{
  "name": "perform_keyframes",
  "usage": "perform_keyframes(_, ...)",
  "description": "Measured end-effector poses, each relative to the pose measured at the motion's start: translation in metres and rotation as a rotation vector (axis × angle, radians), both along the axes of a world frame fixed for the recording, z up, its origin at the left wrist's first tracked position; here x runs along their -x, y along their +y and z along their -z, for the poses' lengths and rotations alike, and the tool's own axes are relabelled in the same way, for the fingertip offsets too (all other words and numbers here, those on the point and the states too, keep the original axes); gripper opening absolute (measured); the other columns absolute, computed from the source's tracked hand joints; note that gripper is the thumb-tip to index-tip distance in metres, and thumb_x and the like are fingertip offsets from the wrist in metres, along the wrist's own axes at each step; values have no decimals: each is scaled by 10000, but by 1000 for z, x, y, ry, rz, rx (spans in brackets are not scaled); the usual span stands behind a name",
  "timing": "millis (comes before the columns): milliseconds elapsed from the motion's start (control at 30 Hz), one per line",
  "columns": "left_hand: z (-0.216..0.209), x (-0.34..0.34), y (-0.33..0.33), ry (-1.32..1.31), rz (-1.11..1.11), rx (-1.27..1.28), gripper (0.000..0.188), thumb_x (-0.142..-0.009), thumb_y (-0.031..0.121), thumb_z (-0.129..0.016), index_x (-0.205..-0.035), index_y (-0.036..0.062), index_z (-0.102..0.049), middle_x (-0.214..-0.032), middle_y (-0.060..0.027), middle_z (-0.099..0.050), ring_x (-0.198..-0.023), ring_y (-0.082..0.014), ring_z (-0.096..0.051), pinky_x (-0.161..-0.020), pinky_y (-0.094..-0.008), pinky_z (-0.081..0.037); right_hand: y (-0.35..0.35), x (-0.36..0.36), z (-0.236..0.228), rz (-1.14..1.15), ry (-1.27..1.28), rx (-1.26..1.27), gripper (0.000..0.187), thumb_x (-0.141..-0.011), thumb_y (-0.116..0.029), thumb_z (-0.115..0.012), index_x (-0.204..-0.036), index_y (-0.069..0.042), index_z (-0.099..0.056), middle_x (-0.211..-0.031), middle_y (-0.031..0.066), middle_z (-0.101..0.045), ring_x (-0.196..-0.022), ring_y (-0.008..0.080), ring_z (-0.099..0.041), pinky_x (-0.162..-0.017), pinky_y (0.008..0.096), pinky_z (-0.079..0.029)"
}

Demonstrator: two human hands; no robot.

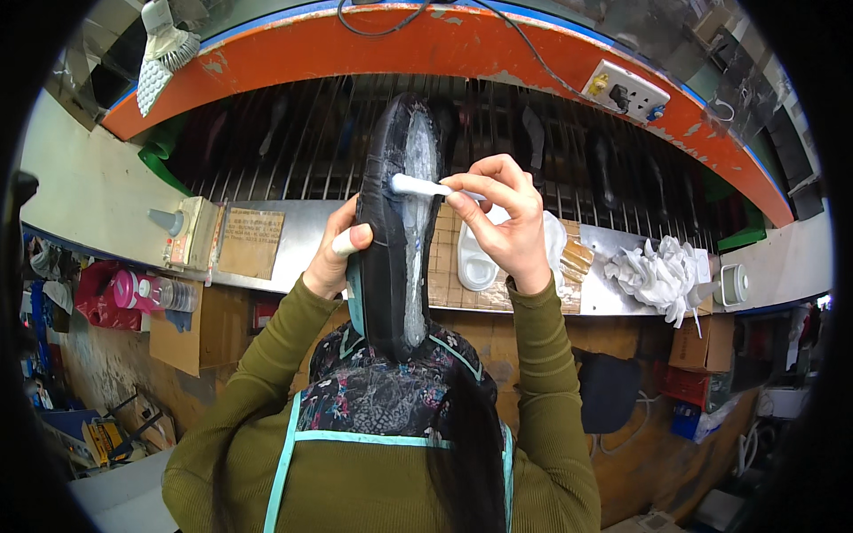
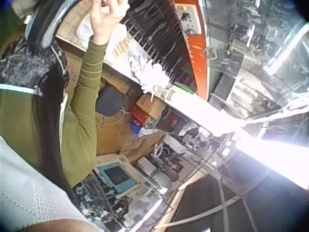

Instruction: The person scrubs a black shoe with a white brush, repeatedly applying a white substance to the upper and sole. The shoe is rotated and repositioned to access different areas while the person continues scrubbing.

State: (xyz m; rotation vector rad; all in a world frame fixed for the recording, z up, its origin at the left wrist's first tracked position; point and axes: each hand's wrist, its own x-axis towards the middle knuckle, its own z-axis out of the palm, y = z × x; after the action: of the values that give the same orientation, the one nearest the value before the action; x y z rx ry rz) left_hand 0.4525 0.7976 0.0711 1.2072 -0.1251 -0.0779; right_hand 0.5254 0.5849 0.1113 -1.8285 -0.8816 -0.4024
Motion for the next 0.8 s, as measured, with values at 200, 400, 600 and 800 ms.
perform_keyframes(200,1,3,2,21,27,59,700,-768,382,-691,-1313,-1,-476,-1160,-102,-575,-1063,-173,-567,-934,-292,-455,-1,3,7,-22,-40,-3,143,-779,-83,-745,-922,-81,-743,-828,20,-574,-718,104,-537,-520,213,-452)
perform_keyframes(400,3,3,5,62,20,127,680,-795,385,-675,-1317,2,-466,-1159,-108,-582,-1048,-176,-594,-917,-291,-489,-1,8,15,-29,-29,24,130,-785,-117,-749,-911,-85,-744,-825,18,-579,-695,105,-517,-536,224,-431)
perform_keyframes(600,8,3,9,107,19,212,625,-840,406,-651,-1290,10,-473,-1130,-104,-599,-1009,-161,-619,-867,-284,-527,0,17,19,-11,-19,110,146,-770,-122,-754,-911,-84,-744,-828,16,-586,-679,103,-519,-583,251,-408)
perform_keyframes(800,16,1,15,160,108,299,620,-860,457,-628,-1270,18,-474,-1122,-113,-603,-977,-165,-635,-865,-296,-540,6,1,16,-103,34,-30,152,-788,-49,-708,-930,6,-715,-892,77,-580,-780,126,-570,-691,241,-449)
